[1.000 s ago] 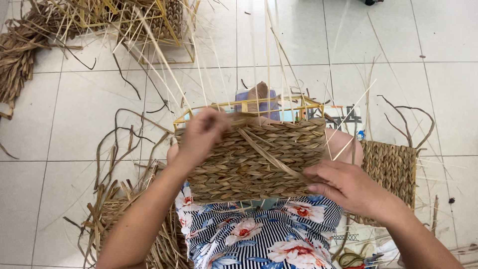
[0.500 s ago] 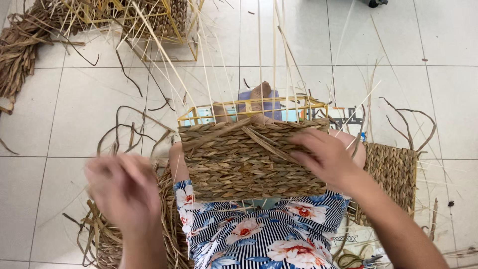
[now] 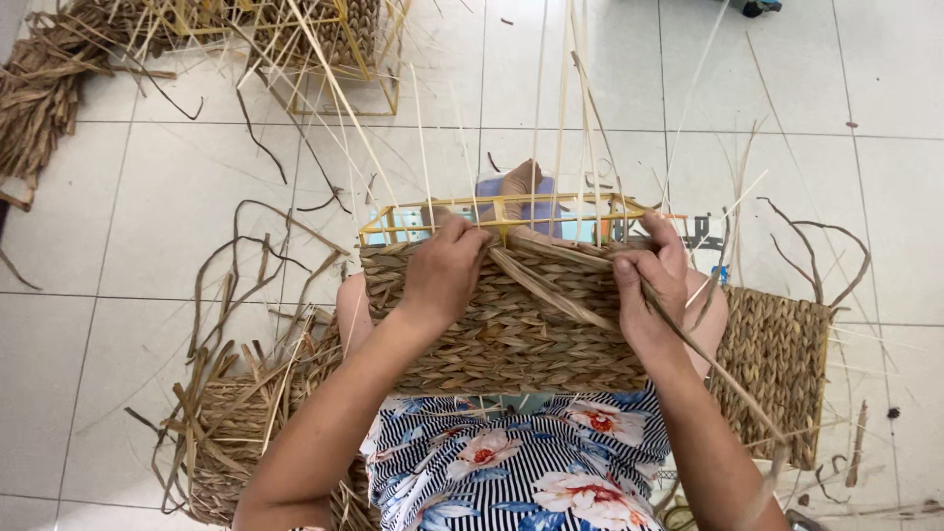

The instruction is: The person weaves a basket by wrapping dried plant fibers around a metal frame and threading them through the woven structure by hand.

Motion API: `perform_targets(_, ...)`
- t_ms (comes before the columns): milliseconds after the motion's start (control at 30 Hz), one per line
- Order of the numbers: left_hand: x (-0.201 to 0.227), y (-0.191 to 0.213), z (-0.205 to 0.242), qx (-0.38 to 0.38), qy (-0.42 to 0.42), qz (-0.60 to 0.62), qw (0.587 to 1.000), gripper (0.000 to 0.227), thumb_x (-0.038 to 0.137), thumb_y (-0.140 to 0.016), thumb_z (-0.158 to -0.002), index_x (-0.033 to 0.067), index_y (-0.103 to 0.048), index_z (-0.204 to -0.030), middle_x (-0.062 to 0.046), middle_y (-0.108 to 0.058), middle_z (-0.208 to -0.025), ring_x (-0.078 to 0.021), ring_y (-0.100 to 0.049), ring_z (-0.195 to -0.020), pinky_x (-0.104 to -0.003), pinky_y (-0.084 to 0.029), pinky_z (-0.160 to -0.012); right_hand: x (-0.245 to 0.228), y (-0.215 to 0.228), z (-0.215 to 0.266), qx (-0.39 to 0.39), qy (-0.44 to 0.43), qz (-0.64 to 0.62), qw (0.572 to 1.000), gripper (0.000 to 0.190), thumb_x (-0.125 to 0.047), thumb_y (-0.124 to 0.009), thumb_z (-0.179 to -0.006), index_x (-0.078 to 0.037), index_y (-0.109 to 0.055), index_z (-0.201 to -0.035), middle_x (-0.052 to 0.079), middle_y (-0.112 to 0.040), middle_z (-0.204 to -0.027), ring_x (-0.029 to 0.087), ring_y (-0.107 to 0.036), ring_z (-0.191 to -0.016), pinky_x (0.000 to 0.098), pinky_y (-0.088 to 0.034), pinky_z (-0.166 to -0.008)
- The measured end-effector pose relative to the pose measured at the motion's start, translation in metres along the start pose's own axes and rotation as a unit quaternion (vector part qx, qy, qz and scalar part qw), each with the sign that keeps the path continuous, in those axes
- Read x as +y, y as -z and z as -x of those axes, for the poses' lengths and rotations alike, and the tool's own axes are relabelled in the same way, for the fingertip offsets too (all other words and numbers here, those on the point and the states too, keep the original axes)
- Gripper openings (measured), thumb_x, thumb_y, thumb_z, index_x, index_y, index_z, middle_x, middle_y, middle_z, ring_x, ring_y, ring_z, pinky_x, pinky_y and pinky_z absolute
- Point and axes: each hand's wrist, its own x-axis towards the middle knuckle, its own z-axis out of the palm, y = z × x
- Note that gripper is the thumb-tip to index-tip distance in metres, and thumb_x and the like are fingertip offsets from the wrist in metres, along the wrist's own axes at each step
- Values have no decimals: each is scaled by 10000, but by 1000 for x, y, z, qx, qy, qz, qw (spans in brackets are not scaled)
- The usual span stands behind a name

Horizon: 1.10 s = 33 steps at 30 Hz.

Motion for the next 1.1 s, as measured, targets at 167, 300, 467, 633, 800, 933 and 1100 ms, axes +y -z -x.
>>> perform_targets(167,-6,-9,-11,-35,-58,-37,997,84,78,-667,-906,79,-705,-980,-75,-661,-967,-279,-696,-843,-406,-564,-691,6,14,-3,7,-158,-52,986,282,-293,-600,-1094,-56,-682,-964,207,-632,-1453,321,-535,-1420,482,-406,-1221)
perform_targets(300,-2,-16,-29,-72,-149,-45,985,196,66,-670,-817,82,-696,-1010,-59,-691,-907,-285,-718,-862,-438,-559,-653,20,27,3,67,-233,-260,935,192,-221,-587,-1095,-89,-726,-1106,136,-723,-1260,266,-651,-1221,411,-504,-1153)
perform_targets(467,-1,-17,-48,-183,-94,-60,977,77,97,-651,-921,103,-677,-993,-67,-706,-931,-300,-717,-879,-454,-577,-712,5,29,29,-78,-233,-8,969,140,-162,-696,-977,-23,-704,-974,123,-714,-937,283,-648,-778,442,-523,-714)
perform_targets(633,-5,-5,-46,-179,-154,66,969,228,208,-725,-813,92,-688,-1006,-119,-694,-937,-354,-697,-810,-476,-563,-649,-43,33,-15,-253,-150,186,938,120,-117,-671,-941,-115,-748,-1033,60,-762,-913,216,-725,-774,372,-588,-704)
perform_targets(800,0,-21,-42,-166,-134,-35,976,176,80,-683,-830,75,-660,-1005,-119,-704,-970,-336,-716,-873,-448,-576,-705,-88,61,-50,-366,-112,50,923,317,-180,-632,-940,-108,-660,-1248,19,-809,-935,134,-749,-766,304,-623,-629)
perform_targets(933,-8,-20,-37,-157,-52,40,985,46,116,-688,-961,105,-658,-993,-112,-730,-887,-315,-720,-787,-445,-571,-678,-80,68,-69,-432,-3,-209,877,195,-106,-512,-1034,-46,-635,-1173,87,-797,-1047,163,-805,-949,291,-684,-800)
perform_targets(1100,-8,-18,-29,-81,-103,84,988,149,138,-716,-941,77,-612,-1028,-144,-721,-822,-355,-708,-750,-462,-544,-620,-72,-14,-108,-464,-345,100,810,521,-103,-488,-1042,-330,-455,-1510,101,-776,-1008,239,-696,-853,367,-616,-727)
